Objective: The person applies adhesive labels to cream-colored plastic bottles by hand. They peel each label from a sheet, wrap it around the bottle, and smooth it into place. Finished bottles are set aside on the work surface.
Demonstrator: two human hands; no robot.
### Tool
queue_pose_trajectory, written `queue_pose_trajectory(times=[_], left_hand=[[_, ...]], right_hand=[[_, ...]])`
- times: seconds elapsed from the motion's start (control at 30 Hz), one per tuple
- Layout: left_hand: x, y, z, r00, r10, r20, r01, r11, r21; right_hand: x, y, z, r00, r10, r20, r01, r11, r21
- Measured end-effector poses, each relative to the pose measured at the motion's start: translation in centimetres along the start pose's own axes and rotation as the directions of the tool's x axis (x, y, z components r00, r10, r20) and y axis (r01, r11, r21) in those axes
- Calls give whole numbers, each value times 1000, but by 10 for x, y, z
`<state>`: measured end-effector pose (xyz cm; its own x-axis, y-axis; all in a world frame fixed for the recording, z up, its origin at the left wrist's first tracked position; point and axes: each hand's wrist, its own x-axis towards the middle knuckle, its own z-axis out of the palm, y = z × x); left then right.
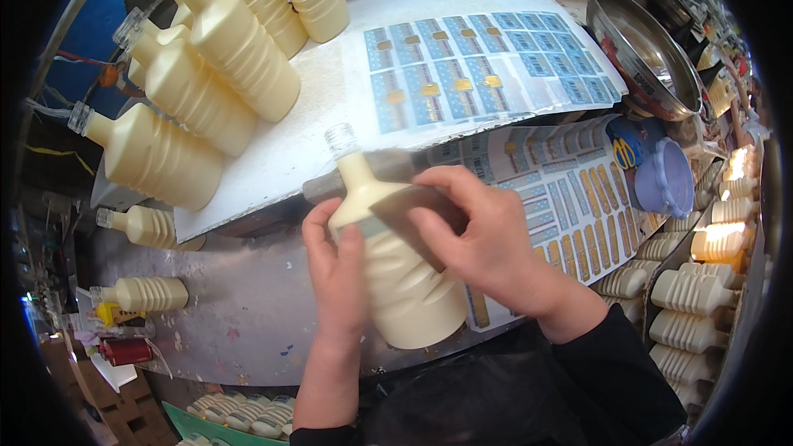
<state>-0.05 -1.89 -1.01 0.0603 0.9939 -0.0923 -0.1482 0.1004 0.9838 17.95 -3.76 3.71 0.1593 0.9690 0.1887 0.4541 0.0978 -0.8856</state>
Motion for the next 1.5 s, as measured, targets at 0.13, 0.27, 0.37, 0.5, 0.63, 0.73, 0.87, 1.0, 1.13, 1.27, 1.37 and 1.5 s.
queue_pose_trajectory(times=[0.13, 0.27, 0.37, 0.5, 0.63, 0.73, 0.87, 1.0, 1.13, 1.27, 1.37, 1.5], left_hand=[[-3, -2, -2, 998, -62, 20, 65, 981, -185], [-5, -9, -3, 998, -61, 10, 62, 962, -267], [-6, -14, -5, 997, -55, -62, 35, 955, -293], [-24, -17, -17, 992, -88, -86, 77, 989, -123], [-57, -17, -19, 1000, -12, -13, 13, 997, 81], [-63, -15, -7, 998, -11, 54, 3, 990, 140], [-57, -11, -10, 981, -183, 69, 178, 981, 73], [-47, -11, -15, 964, -225, 139, 241, 965, -107], [-44, -15, -27, 940, -193, 281, 282, 903, -323], [-44, -17, -27, 941, -218, 260, 290, 914, -282], [-46, -14, -18, 957, -219, 192, 259, 942, -213], [-52, -8, -9, 974, -199, 111, 211, 972, -101]], right_hand=[[-2, 27, -5, 992, 127, -16, -126, 990, 63], [-7, 50, 0, 983, 180, -19, -175, 970, 166], [-3, 47, -3, 991, 116, -62, -110, 990, 83], [-2, 39, -9, 970, -91, -225, 77, 995, -71], [-15, 39, -2, 827, -533, -177, 477, 833, -282], [-27, 21, 5, 724, -690, -19, 675, 714, -183], [-31, 12, -2, 683, -730, 13, 727, 678, -107], [-36, 13, -6, 697, -717, 25, 717, 696, -44], [-39, 17, -13, 874, -481, -73, 477, 876, -71], [-17, 15, -11, 970, -81, -231, 131, 969, 208], [-2, 23, -5, 988, -105, -110, 117, 987, 111], [-1, 35, 0, 922, -294, -252, 261, 953, -156]])
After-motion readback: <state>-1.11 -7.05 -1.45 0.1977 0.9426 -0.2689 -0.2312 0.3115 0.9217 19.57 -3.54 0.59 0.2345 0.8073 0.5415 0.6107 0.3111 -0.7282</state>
